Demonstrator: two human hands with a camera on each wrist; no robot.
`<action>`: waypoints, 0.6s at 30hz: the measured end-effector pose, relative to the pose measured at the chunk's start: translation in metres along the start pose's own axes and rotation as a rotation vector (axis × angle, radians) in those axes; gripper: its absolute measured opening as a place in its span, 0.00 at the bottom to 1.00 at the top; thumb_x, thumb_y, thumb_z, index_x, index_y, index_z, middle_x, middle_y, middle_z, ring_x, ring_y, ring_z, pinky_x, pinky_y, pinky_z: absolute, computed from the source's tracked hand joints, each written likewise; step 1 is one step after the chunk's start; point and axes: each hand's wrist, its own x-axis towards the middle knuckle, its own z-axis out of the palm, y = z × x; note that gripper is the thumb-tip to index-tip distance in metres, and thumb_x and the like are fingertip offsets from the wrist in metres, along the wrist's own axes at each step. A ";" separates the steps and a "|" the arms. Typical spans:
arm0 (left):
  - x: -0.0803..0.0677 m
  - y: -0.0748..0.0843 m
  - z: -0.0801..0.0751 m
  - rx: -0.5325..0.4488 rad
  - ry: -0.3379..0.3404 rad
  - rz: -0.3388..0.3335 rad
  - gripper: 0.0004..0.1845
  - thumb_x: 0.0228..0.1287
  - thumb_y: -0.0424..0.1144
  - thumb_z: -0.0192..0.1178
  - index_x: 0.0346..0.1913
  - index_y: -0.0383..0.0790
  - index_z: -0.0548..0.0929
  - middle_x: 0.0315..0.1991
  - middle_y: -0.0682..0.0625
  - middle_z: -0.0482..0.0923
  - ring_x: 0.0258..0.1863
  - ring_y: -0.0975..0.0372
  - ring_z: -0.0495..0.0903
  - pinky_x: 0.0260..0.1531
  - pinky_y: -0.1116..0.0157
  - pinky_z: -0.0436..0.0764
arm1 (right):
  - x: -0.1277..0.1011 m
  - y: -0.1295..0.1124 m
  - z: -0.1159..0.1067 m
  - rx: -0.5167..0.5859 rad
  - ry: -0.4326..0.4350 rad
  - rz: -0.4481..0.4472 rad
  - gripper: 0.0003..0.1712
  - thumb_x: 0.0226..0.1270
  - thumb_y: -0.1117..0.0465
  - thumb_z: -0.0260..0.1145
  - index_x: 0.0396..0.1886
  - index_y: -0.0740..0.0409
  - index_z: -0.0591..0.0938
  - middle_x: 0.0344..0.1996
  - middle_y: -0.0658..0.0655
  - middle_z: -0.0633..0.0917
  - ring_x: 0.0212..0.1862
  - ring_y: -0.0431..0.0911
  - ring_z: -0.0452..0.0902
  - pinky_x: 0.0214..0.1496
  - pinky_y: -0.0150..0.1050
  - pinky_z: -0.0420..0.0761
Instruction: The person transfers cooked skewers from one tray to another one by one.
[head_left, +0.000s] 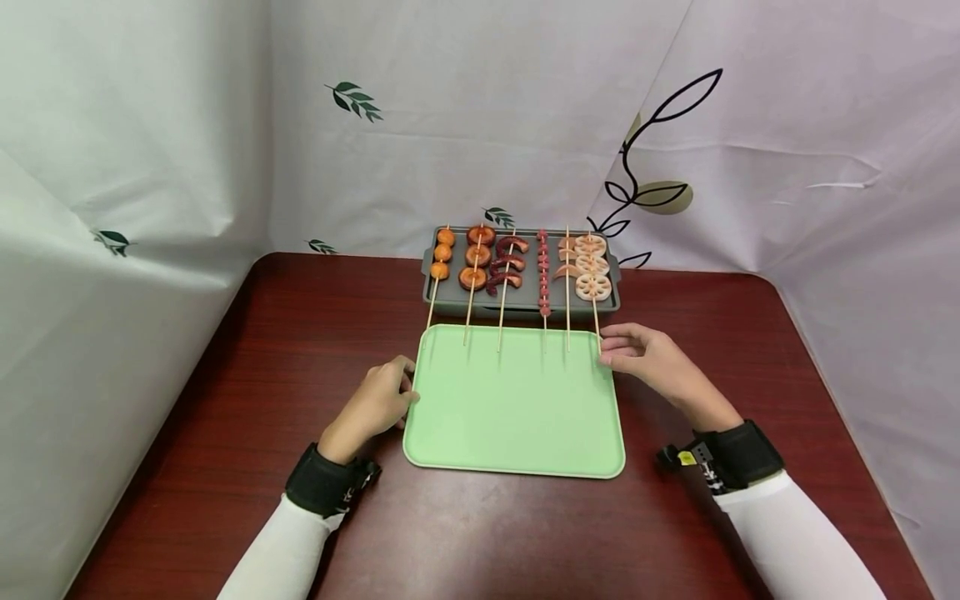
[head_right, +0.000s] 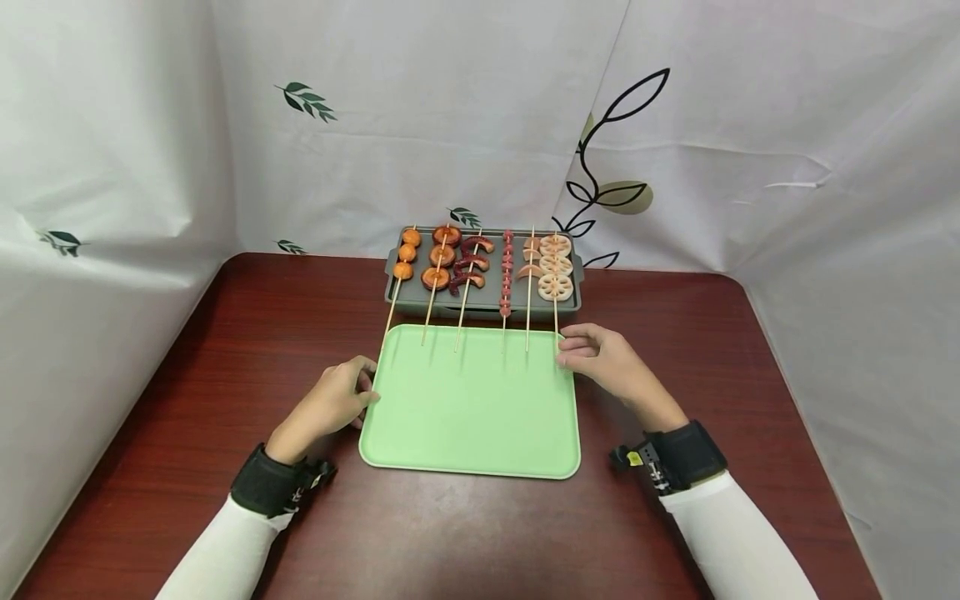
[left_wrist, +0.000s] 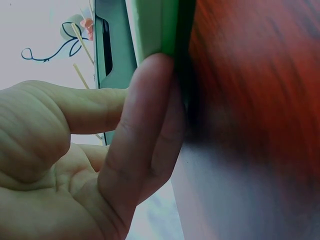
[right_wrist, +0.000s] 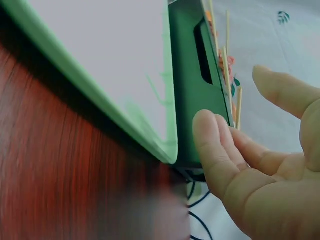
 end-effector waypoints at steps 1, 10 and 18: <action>0.000 0.000 0.000 -0.001 0.000 0.000 0.24 0.72 0.26 0.60 0.68 0.27 0.69 0.40 0.38 0.76 0.20 0.57 0.79 0.20 0.64 0.86 | 0.001 0.000 0.000 0.034 -0.004 0.013 0.36 0.74 0.58 0.69 0.73 0.69 0.68 0.63 0.73 0.78 0.52 0.35 0.83 0.53 0.29 0.87; 0.000 0.000 0.001 -0.005 0.000 -0.004 0.25 0.72 0.26 0.61 0.68 0.27 0.69 0.41 0.37 0.76 0.21 0.57 0.79 0.20 0.64 0.87 | 0.014 0.002 0.002 0.451 -0.052 0.089 0.36 0.76 0.64 0.66 0.75 0.75 0.62 0.56 0.57 0.85 0.52 0.39 0.86 0.57 0.33 0.87; 0.001 0.000 0.001 -0.018 0.005 -0.005 0.24 0.72 0.26 0.61 0.68 0.27 0.70 0.39 0.38 0.76 0.20 0.57 0.79 0.20 0.64 0.87 | 0.023 0.004 0.005 0.623 -0.044 0.074 0.29 0.74 0.71 0.64 0.70 0.76 0.65 0.46 0.53 0.88 0.45 0.39 0.87 0.49 0.29 0.89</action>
